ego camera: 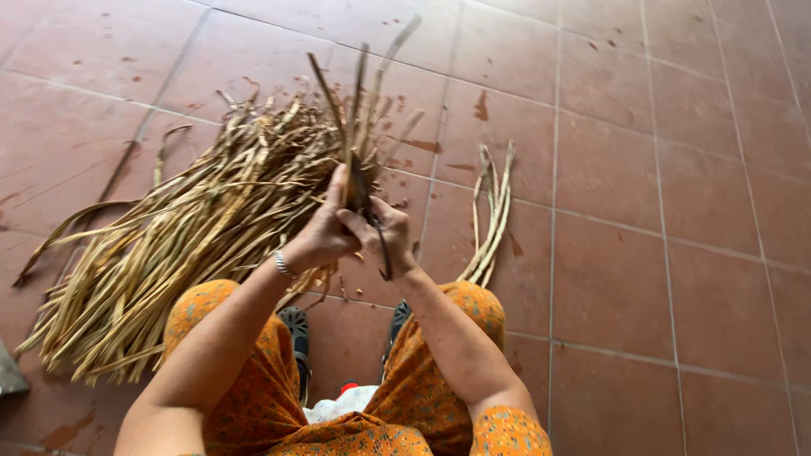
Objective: The person sits on a tiled floor with a large pile of dried leaf stems. They hold each stem, use scissors to trim off hard end sections and side strips, drop the trimmed-off pieces aside, and place the usable stems into a separate pile.
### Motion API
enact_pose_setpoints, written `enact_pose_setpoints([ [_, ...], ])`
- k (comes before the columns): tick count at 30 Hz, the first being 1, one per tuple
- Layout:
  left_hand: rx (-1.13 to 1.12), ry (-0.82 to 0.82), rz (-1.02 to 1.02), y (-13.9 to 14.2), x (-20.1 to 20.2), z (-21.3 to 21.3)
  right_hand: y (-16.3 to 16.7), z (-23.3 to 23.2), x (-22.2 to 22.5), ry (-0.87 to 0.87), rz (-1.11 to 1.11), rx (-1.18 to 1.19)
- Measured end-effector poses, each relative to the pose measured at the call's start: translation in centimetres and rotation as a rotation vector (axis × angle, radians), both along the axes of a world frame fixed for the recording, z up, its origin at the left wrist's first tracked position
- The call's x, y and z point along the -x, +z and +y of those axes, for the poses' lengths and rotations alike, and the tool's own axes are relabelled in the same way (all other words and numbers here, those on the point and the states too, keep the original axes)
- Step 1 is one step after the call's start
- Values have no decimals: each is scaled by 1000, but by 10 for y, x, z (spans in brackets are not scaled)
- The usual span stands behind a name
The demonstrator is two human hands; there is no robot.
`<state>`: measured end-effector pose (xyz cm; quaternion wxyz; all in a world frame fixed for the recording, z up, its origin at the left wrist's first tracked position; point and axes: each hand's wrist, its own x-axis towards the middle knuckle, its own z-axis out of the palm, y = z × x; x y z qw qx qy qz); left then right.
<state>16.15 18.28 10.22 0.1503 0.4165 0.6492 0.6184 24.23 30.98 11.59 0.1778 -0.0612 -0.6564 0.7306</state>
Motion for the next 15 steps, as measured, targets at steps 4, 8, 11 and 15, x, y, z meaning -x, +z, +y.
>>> enact_pose_setpoints([
  [4, -81, -126, -309, -2, 0, 4, 6, 0, 0, -179, -1, -402],
  [8, -138, -250, -431, 13, -6, -1, 24, 9, -1, -239, 95, -534],
  [11, 7, -245, -263, 28, -13, -4, 41, 34, -10, -232, 86, -486],
  [15, 261, -138, 89, 38, -14, -4, 61, 86, -46, -319, 43, -527],
])
